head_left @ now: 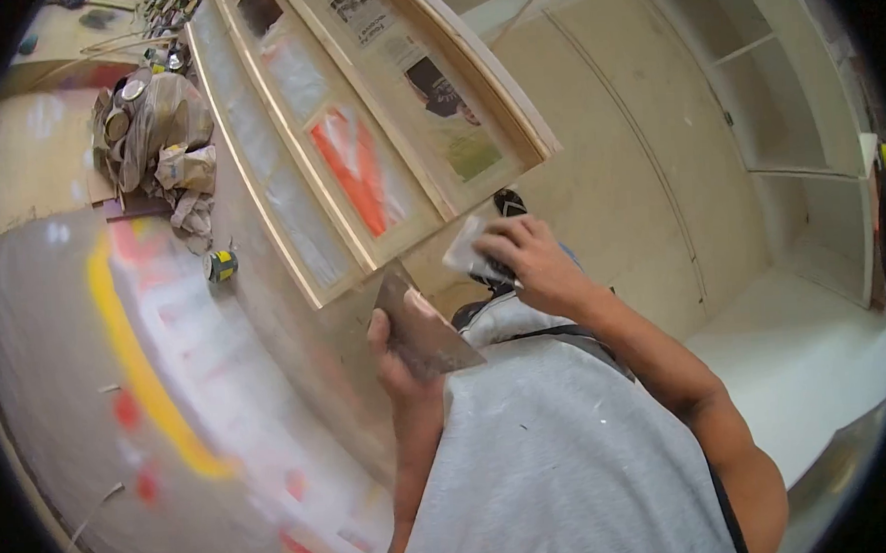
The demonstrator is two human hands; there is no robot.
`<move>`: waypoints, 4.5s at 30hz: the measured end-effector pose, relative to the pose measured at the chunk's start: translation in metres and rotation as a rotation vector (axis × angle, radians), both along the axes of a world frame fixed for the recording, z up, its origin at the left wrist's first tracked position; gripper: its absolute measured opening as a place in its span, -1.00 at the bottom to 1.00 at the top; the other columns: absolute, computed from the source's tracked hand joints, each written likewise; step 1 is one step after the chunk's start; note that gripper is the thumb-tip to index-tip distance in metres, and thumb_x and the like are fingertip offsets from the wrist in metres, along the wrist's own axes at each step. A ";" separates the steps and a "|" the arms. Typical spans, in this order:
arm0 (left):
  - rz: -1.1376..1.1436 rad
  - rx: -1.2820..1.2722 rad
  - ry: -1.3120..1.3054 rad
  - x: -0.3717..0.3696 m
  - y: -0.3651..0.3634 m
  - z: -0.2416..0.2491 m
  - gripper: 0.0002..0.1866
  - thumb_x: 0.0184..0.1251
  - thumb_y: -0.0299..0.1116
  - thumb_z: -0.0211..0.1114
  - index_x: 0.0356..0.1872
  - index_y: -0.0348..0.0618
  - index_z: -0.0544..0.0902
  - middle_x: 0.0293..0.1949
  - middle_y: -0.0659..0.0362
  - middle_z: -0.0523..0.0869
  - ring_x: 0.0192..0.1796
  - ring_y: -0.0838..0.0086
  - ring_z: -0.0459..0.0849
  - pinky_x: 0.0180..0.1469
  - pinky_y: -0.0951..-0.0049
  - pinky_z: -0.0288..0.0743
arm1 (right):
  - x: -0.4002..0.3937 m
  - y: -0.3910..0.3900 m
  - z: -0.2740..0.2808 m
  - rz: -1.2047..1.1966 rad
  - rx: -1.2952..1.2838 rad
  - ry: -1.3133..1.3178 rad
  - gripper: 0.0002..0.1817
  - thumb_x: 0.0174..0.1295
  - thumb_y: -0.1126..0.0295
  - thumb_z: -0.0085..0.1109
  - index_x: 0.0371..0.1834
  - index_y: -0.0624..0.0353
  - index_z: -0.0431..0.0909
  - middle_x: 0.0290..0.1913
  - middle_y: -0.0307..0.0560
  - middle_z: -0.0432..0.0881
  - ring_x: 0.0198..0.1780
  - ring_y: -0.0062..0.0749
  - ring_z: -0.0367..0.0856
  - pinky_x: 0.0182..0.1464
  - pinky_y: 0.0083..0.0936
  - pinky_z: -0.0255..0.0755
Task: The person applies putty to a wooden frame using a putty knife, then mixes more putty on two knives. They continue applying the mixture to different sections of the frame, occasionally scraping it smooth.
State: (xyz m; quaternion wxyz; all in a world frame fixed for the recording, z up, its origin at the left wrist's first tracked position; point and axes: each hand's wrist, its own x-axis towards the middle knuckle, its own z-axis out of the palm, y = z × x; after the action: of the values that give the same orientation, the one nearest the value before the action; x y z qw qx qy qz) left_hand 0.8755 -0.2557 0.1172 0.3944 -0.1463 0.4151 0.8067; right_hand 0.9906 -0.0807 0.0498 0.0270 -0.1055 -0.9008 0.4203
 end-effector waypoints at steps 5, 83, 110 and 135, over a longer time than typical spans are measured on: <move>0.056 0.177 -0.057 -0.014 -0.005 -0.002 -0.63 0.48 -0.14 0.05 0.11 -0.17 0.54 -0.03 0.16 0.69 0.02 0.44 0.66 0.16 0.38 0.50 | -0.029 -0.012 -0.034 -0.146 0.412 -0.036 -0.44 0.10 0.44 0.14 0.26 0.06 0.36 0.28 -0.01 0.32 0.30 -0.07 0.26 0.22 -0.14 0.22; 0.294 0.209 0.017 -0.016 0.014 -0.038 -0.57 0.45 -0.03 0.11 0.06 -0.20 0.55 -0.06 0.14 0.67 0.00 0.41 0.65 0.08 0.31 0.53 | -0.177 0.094 -0.033 -0.294 0.013 0.352 -0.65 0.24 0.48 0.13 0.11 0.22 0.54 -0.13 0.04 0.56 -0.17 -0.14 0.57 -0.13 -0.31 0.47; 0.389 -0.013 -0.043 -0.032 -0.057 -0.035 -0.64 0.41 -0.17 0.18 0.08 -0.16 0.57 -0.02 0.18 0.68 0.02 0.40 0.63 0.13 0.37 0.49 | -0.093 -0.009 -0.070 -0.359 0.370 0.048 -0.28 -0.05 0.55 0.21 0.33 0.06 0.41 0.14 -0.16 0.48 0.12 -0.24 0.42 0.09 -0.20 0.23; 0.539 -0.052 -0.095 -0.045 -0.033 -0.030 -0.65 0.42 -0.14 0.14 0.05 -0.15 0.57 -0.01 0.18 0.66 0.04 0.39 0.61 0.12 0.35 0.46 | -0.214 0.059 -0.090 -0.361 0.451 0.190 -0.31 -0.02 0.56 0.19 0.32 0.09 0.43 0.12 -0.14 0.49 0.09 -0.21 0.45 0.08 -0.25 0.26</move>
State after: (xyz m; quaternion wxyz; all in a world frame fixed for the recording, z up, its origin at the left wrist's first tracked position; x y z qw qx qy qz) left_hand 0.8302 -0.2886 0.0869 0.1806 -0.2993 0.3626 0.8639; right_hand 0.7763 -0.0219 -0.0406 0.2080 -0.2154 -0.9316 0.2059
